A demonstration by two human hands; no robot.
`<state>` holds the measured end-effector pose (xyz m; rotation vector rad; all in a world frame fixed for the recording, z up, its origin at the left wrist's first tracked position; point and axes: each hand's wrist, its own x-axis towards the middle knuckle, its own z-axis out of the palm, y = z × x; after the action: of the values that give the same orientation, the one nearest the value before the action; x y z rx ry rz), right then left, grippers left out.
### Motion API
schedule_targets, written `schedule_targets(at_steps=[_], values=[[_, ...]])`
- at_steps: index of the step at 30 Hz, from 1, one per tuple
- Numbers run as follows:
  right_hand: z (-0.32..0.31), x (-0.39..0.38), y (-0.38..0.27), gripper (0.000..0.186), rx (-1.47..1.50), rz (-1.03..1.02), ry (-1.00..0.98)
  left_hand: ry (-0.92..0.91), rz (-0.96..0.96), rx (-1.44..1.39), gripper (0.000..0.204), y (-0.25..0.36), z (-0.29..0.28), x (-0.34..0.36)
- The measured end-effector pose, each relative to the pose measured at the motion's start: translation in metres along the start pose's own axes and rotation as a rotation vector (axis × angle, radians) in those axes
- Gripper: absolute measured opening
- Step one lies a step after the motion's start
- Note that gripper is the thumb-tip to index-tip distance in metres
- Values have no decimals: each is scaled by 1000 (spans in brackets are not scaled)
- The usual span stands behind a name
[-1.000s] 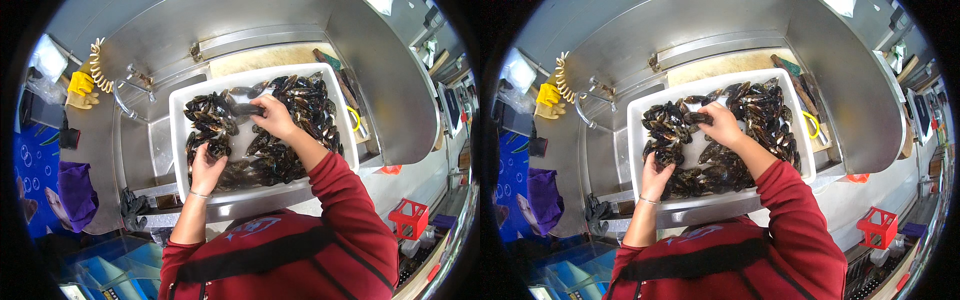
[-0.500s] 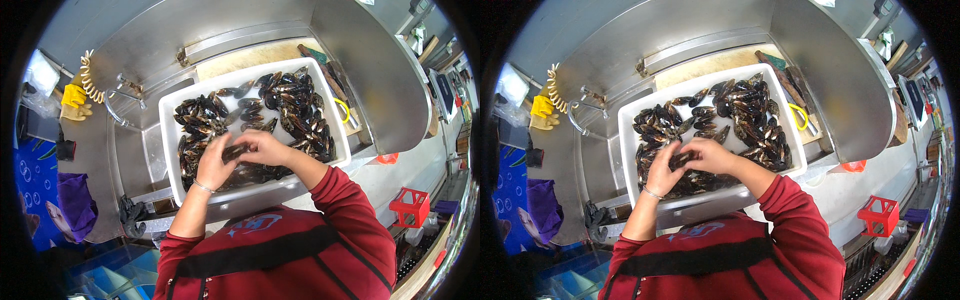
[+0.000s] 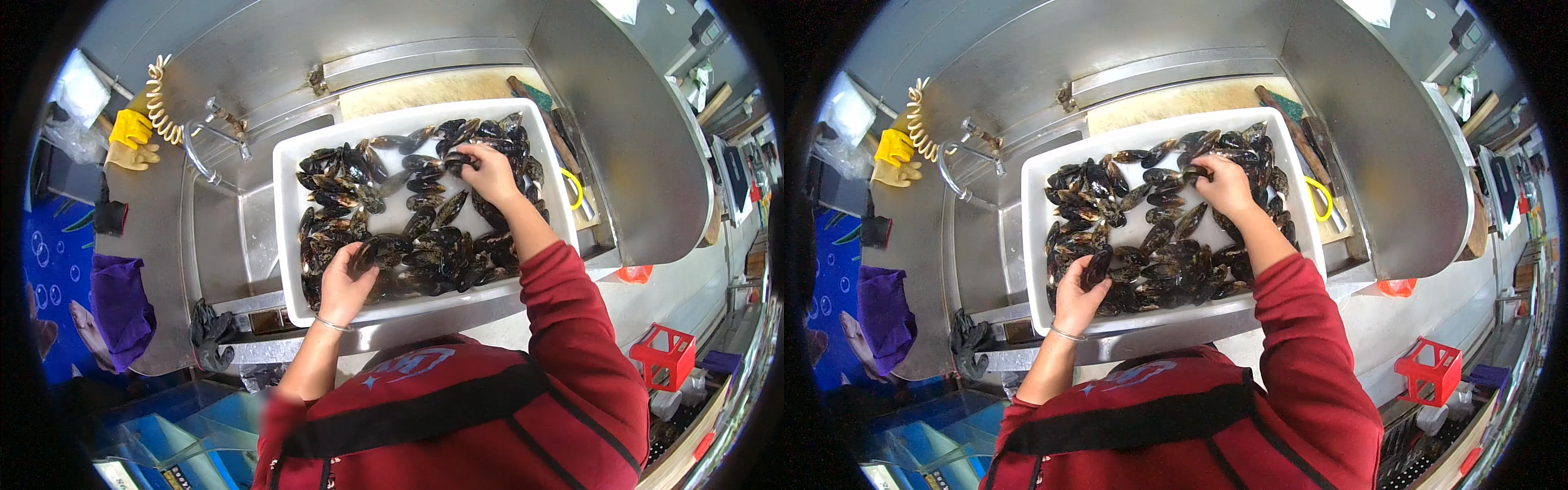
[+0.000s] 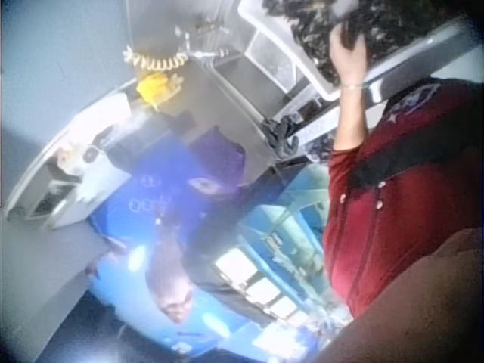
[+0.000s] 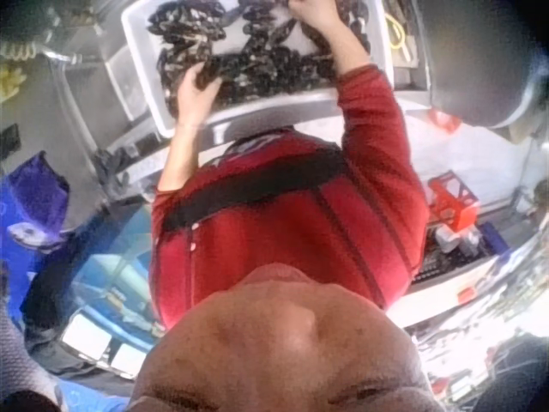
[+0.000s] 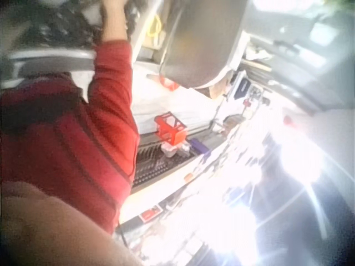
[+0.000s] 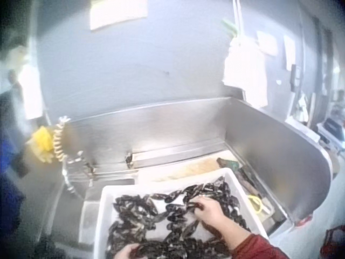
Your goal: The person scoops water from a bucket and pours it over trays of clams in a seafood display case. They then lift a white tray of mussels from the case, carry it to a sink, and wash the mussels under running water by hand.
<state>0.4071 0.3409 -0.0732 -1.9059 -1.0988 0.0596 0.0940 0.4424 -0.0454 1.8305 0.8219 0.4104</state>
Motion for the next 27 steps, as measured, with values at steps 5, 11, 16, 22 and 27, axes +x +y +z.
schedule_targets(at_steps=[5,11,16,22,27], values=[[-8,-36,-14,27,524,296,-107,6,77,91,41,-18,2,9],[-17,-59,-45,31,901,229,-133,42,295,369,37,-7,7,42],[-19,-77,-61,29,961,197,-130,-19,410,479,49,8,18,77],[7,-86,-86,29,941,134,-224,-523,333,68,58,43,19,65],[-13,-95,-65,45,-248,-70,103,-285,107,73,47,3,-14,46]])
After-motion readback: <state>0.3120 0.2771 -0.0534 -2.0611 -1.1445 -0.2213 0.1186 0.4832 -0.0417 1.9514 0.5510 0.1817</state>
